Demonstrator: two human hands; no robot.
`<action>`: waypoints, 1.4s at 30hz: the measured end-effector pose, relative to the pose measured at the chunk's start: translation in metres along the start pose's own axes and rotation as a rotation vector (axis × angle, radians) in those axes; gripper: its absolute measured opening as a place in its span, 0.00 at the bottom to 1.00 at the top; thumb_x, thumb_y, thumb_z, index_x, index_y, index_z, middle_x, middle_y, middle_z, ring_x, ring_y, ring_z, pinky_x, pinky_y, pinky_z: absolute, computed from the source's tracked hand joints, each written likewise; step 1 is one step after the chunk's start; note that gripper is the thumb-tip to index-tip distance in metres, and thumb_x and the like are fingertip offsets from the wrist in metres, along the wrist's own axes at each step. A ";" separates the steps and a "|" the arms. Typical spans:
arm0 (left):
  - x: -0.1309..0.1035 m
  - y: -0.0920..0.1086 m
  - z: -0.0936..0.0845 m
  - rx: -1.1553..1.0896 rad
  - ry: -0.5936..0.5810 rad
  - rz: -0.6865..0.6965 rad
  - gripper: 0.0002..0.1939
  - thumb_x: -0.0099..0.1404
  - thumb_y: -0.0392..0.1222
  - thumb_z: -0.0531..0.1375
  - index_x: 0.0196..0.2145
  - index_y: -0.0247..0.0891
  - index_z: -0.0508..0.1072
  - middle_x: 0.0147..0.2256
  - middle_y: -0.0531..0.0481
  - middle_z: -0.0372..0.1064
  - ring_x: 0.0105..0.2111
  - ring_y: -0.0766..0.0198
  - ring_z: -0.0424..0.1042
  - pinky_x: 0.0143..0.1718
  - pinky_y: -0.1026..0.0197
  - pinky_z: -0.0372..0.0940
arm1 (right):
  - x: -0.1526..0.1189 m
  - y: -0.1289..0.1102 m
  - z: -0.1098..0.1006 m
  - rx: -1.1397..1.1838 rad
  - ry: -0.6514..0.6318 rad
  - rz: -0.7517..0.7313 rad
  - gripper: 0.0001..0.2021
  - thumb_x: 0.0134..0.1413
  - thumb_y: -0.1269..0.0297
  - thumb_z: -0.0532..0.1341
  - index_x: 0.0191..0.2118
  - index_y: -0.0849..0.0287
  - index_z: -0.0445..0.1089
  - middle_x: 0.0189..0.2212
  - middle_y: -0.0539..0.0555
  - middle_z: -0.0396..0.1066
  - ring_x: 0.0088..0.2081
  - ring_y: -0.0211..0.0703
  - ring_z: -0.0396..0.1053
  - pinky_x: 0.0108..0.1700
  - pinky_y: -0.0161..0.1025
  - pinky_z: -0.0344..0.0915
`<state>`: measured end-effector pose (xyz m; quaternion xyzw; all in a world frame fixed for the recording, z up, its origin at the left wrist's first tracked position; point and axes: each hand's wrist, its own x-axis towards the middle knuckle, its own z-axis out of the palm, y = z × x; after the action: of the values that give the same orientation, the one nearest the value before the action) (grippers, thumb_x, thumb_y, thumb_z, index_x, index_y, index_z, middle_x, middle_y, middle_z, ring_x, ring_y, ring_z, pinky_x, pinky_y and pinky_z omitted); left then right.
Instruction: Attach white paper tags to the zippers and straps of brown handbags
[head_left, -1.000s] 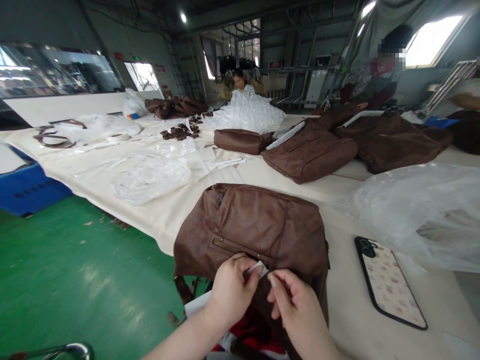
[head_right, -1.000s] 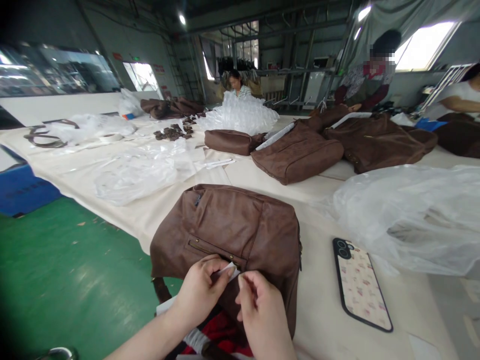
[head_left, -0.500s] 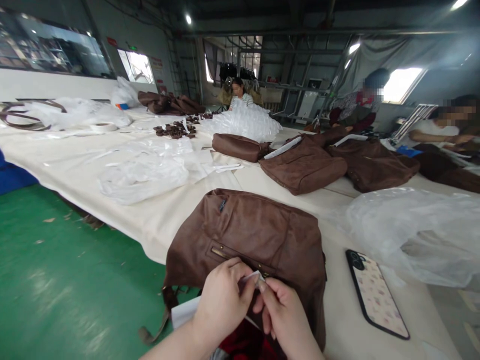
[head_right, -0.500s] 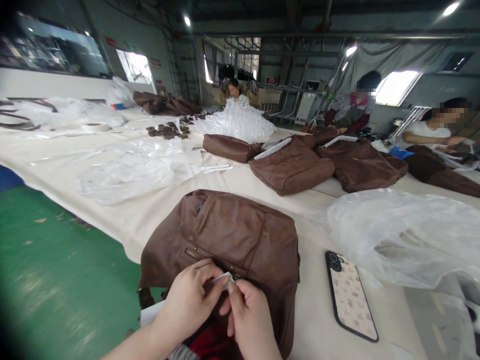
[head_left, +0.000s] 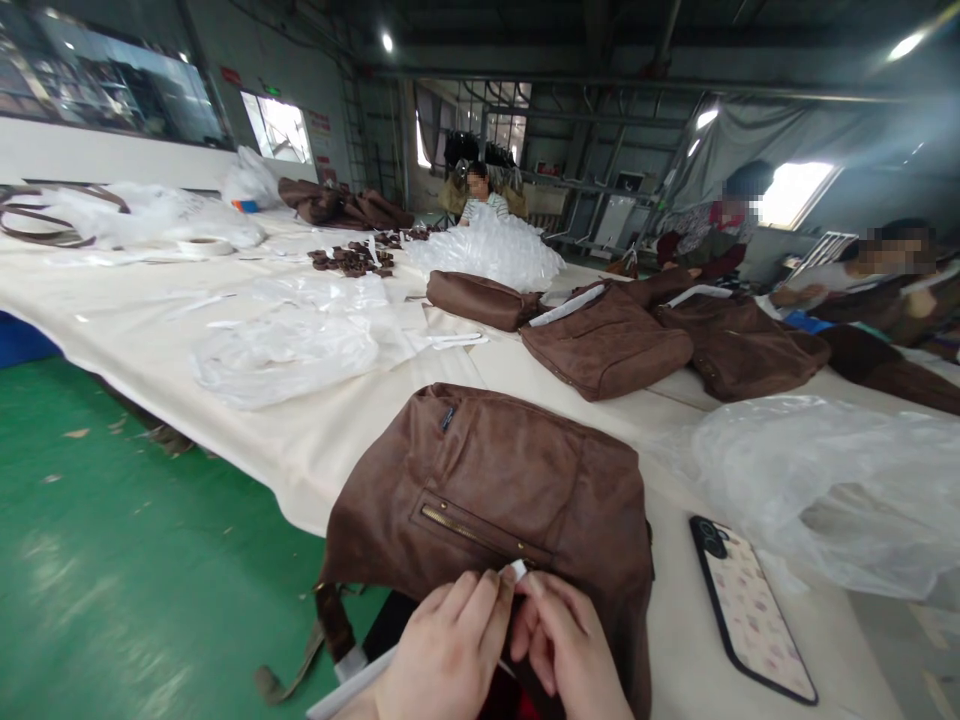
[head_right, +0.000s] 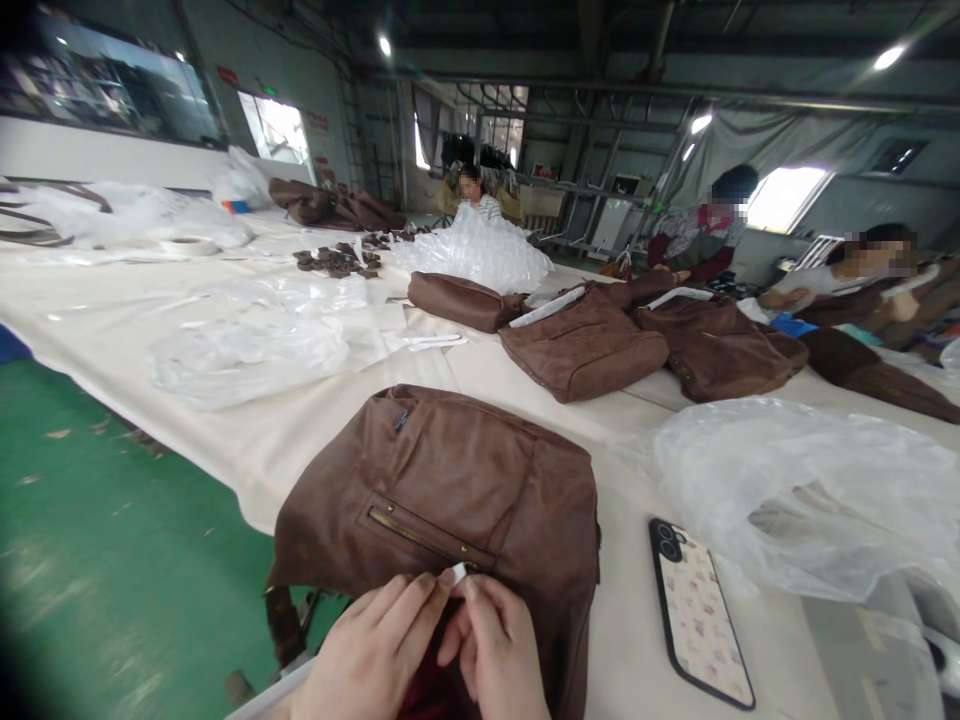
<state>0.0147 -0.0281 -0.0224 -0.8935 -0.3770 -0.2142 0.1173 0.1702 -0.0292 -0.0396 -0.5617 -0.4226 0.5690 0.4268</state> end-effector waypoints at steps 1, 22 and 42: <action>0.000 0.000 0.001 -0.008 0.009 0.001 0.21 0.71 0.33 0.42 0.53 0.34 0.69 0.44 0.45 0.75 0.40 0.59 0.73 0.40 0.60 0.71 | 0.000 0.001 0.000 -0.017 0.004 -0.019 0.28 0.54 0.35 0.55 0.26 0.59 0.69 0.14 0.48 0.64 0.14 0.32 0.52 0.17 0.31 0.46; 0.039 -0.001 -0.006 -0.453 -0.530 -0.404 0.18 0.70 0.40 0.41 0.35 0.39 0.69 0.31 0.44 0.76 0.33 0.53 0.76 0.35 0.56 0.65 | -0.045 -0.037 -0.041 -0.279 0.237 -0.227 0.17 0.64 0.52 0.53 0.39 0.58 0.74 0.20 0.47 0.69 0.19 0.33 0.60 0.23 0.30 0.57; 0.041 -0.013 0.017 -0.653 -0.438 -0.430 0.18 0.70 0.40 0.43 0.33 0.42 0.72 0.32 0.48 0.77 0.36 0.58 0.77 0.39 0.61 0.64 | 0.027 0.007 -0.206 -1.350 0.922 0.079 0.25 0.59 0.64 0.53 0.61 0.68 0.61 0.56 0.70 0.63 0.57 0.61 0.63 0.56 0.50 0.59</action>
<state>0.0354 0.0124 -0.0173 -0.8093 -0.4827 -0.1472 -0.3006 0.3756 -0.0049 -0.0568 -0.8898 -0.4361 -0.0813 0.1072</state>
